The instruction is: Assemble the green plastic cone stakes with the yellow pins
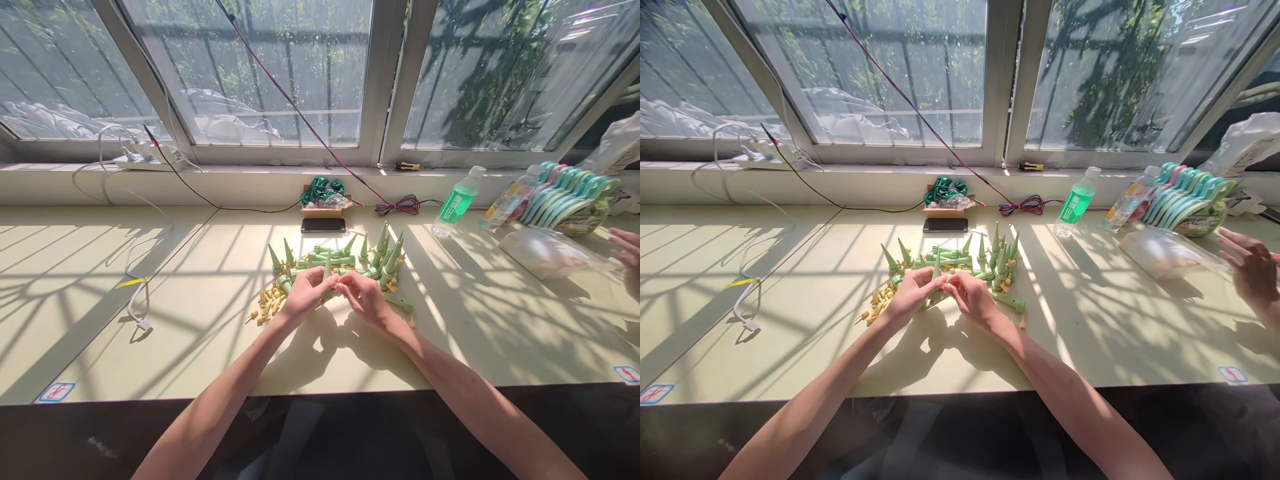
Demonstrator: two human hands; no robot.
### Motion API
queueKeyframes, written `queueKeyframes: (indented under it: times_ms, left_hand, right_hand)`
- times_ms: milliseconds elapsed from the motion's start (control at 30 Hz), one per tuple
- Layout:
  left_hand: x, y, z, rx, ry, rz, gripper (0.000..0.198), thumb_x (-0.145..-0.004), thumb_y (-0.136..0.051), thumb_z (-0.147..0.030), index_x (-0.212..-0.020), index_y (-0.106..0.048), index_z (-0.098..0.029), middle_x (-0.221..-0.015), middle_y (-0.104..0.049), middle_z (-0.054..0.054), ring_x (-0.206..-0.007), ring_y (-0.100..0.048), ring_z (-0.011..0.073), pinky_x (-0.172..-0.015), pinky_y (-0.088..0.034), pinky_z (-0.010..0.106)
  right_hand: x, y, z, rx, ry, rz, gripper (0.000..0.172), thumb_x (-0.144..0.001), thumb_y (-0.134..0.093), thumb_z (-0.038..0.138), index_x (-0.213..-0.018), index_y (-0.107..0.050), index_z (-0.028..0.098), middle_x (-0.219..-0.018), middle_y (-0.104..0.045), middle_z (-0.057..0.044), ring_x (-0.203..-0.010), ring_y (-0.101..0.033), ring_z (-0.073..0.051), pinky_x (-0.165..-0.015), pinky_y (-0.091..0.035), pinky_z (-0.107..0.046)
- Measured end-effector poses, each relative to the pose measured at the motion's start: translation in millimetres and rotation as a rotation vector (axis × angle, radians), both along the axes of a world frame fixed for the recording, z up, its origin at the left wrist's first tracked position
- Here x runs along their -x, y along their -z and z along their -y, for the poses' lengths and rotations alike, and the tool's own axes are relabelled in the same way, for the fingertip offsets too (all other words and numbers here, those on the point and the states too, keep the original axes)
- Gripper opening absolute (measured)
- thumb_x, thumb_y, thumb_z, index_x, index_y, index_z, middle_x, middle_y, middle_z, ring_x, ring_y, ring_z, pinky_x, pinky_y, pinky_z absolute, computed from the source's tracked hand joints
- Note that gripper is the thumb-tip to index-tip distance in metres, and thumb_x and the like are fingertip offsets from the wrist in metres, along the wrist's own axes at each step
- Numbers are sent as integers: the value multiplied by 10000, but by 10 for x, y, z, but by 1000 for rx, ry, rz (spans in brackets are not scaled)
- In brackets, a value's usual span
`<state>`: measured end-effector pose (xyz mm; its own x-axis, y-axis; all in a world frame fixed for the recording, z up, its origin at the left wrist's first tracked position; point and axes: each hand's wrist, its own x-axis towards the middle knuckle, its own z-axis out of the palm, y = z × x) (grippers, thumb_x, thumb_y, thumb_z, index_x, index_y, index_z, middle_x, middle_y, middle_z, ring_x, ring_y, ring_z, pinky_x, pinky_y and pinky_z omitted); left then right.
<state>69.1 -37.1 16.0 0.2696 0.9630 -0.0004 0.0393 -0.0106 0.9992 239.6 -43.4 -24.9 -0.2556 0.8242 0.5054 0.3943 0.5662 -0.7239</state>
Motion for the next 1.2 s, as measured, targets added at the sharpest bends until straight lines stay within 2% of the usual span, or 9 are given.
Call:
queueKeyframes:
  times_ms: [300, 567, 800, 933, 1000, 1100, 1200]
  left_hand:
    - [3, -27, 16, 5, 28, 1, 351, -730, -779, -456, -776, -653, -132, -684, -613, 23, -570, -523, 113, -465, -377, 203]
    - [15, -7, 18, -2, 53, 16, 368, -761, -755, -490, -793, -663, -135, -696, -616, 23, -561, -520, 108, -453, -362, 200]
    - [26, 43, 5, -31, 87, 42, 344, -777, -747, -463, -784, -655, -132, -697, -608, 25, -565, -504, 106, -432, -340, 187]
    - [26, 54, 0, -33, 84, 36, 328, -776, -754, -440, -793, -658, -126, -725, -628, 43, -579, -507, 107, -433, -341, 184]
    - [22, 53, -5, -29, 71, 36, 331, -785, -749, -442, -807, -661, -123, -717, -619, 39, -569, -496, 101, -433, -344, 186]
    - [18, 50, -13, -17, 42, 51, 349, -796, -741, -459, -795, -653, -121, -691, -595, 27, -552, -485, 93, -440, -354, 191]
    - [17, 48, -14, -7, 35, 60, 361, -791, -745, -471, -800, -655, -121, -701, -610, 32, -560, -502, 98, -447, -358, 194]
  right_hand:
    - [9, -8, -2, 34, -44, -23, 268, -977, -466, 416, -809, -506, 210, -618, -541, 19, -497, -401, -119, -496, -345, -262]
    - [12, -49, 39, 31, -29, 17, 314, -1009, -402, 429, -776, -476, 232, -596, -489, 18, -499, -409, -131, -496, -344, -270]
    - [23, -36, 32, 1, -36, 28, 368, -1023, -356, 408, -707, -408, 227, -603, -448, 22, -506, -400, -125, -499, -338, -273]
    - [25, -15, 20, 5, -35, 6, 397, -1030, -346, 408, -688, -420, 221, -597, -453, 21, -515, -426, -131, -517, -352, -277]
    - [20, -21, 26, 15, -27, -19, 379, -1026, -373, 410, -712, -463, 216, -597, -477, 21, -513, -438, -131, -518, -357, -275]
    - [12, -48, 45, 34, -40, -53, 248, -999, -466, 394, -867, -555, 204, -659, -567, 10, -537, -481, -133, -529, -384, -267]
    - [14, -59, 51, 19, -40, -34, 187, -972, -520, 367, -944, -583, 193, -713, -603, -6, -551, -495, -130, -534, -402, -264]
